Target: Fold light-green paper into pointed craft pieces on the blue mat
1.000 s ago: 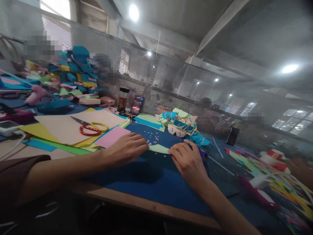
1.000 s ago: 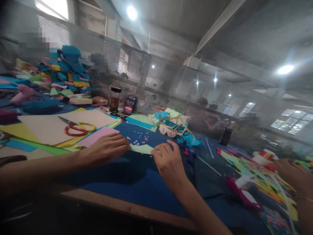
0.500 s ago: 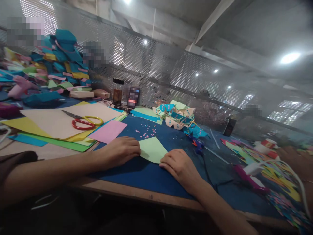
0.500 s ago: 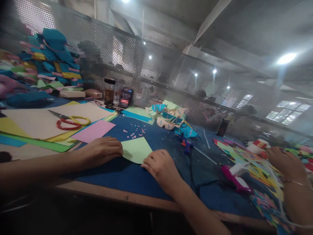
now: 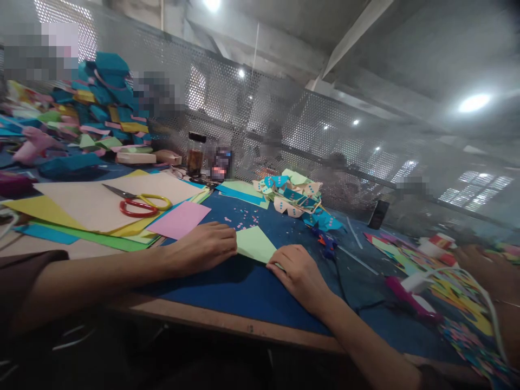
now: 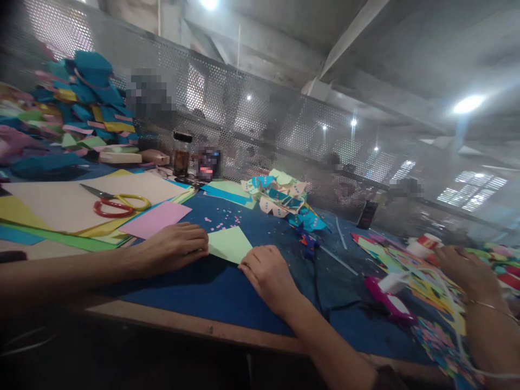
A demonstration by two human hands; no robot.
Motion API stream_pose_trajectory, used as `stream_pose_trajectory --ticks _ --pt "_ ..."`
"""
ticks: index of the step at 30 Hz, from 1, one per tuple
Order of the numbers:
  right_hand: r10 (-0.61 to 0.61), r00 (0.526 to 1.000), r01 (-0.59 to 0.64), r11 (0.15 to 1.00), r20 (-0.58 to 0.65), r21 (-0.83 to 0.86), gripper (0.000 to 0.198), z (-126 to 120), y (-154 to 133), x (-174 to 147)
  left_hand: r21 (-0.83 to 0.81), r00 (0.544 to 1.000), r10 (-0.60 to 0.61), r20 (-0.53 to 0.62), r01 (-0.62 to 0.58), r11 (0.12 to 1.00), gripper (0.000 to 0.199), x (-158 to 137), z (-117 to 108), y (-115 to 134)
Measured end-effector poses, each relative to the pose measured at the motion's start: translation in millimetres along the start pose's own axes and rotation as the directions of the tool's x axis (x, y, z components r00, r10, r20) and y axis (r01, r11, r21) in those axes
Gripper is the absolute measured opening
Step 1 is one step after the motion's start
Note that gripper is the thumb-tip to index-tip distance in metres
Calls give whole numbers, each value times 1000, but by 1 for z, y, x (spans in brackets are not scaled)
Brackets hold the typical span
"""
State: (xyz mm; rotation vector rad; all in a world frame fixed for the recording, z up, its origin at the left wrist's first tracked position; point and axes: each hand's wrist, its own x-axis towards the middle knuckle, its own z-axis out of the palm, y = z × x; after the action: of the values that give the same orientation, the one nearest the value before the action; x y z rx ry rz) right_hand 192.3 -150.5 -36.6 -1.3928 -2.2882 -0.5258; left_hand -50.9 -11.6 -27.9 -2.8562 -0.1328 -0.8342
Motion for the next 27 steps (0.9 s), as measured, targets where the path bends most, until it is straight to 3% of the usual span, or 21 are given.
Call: stream_pose_trajectory --ticks 4,7,12,20,27 --pt "-14 997 15 1000 71 -18 10 2 10 4 13 999 47 9 -47 999 20 8 4 -9" --pt "8 995 -12 999 104 37 8 5 15 7 -38 997 -21 68 24 999 17 9 7 -14" --pt "163 981 -184 955 106 232 8 6 14 10 -206 979 -167 120 189 960 13 3 10 -15" --pt "254 957 -290 871 143 396 11 3 17 7 -292 981 -160 110 185 938 14 1 12 -12" --pt "262 944 -325 840 200 435 12 3 19 9 -278 958 -224 181 268 922 16 4 10 -8"
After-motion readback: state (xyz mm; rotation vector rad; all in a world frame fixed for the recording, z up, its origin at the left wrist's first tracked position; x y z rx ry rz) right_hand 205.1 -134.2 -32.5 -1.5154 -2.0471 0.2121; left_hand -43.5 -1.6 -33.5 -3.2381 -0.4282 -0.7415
